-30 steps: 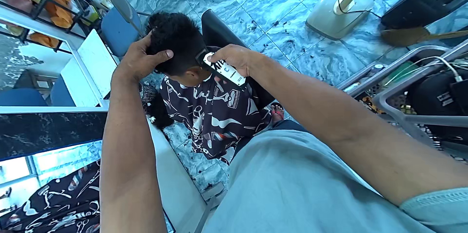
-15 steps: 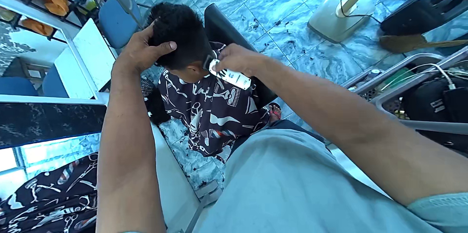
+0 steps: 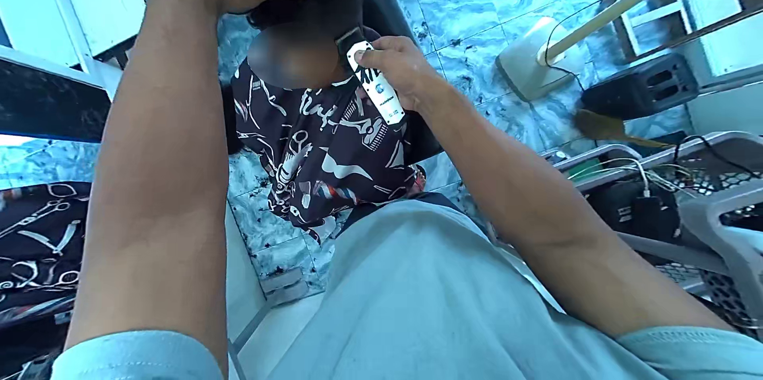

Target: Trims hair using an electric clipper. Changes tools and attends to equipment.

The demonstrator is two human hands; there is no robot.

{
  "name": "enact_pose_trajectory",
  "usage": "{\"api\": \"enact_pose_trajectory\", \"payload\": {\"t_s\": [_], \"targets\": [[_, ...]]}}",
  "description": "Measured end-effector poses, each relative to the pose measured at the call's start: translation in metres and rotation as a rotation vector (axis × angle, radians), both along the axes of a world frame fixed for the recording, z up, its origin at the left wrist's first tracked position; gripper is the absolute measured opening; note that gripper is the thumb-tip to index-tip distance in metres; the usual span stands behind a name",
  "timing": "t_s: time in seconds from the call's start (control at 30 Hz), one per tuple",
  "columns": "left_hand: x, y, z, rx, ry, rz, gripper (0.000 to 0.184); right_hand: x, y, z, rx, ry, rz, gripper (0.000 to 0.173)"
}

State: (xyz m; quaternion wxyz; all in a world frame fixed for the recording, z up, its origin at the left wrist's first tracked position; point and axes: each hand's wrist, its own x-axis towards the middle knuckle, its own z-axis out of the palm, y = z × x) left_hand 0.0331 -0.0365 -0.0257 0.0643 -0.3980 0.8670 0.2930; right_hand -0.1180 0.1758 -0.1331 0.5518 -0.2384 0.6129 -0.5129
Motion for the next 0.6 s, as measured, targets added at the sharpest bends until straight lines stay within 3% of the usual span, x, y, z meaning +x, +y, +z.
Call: {"api": "enact_pose_trajectory", "payload": {"t_s": [0.1, 0.23, 0.3, 0.4, 0.5, 0.6], "targets": [[-0.001, 0.002, 0.002, 0.042, 0.022, 0.011, 0.057, 0.003, -0.003, -0.002, 0.051, 0.118, 0.014, 0.027], [-0.001, 0.002, 0.003, 0.053, 0.040, -0.014, 0.054, 0.006, -0.002, 0.007, -0.010, 0.003, -0.018, 0.027], [-0.001, 0.003, 0.003, 0.061, 0.052, -0.024, 0.053, 0.007, -0.001, 0.006, -0.004, 0.066, -0.008, 0.028], [-0.003, -0.002, 0.001, 0.066, 0.055, -0.020, 0.057, 0.005, -0.003, 0.005, 0.047, 0.074, -0.011, 0.027], [-0.004, -0.003, 0.002, 0.062, 0.032, -0.014, 0.062, 0.006, -0.002, 0.012, -0.037, -0.015, -0.027, 0.029], [-0.005, -0.008, 0.000, 0.063, 0.029, -0.037, 0.062, 0.004, -0.003, 0.005, 0.040, 0.150, 0.026, 0.027]]}}
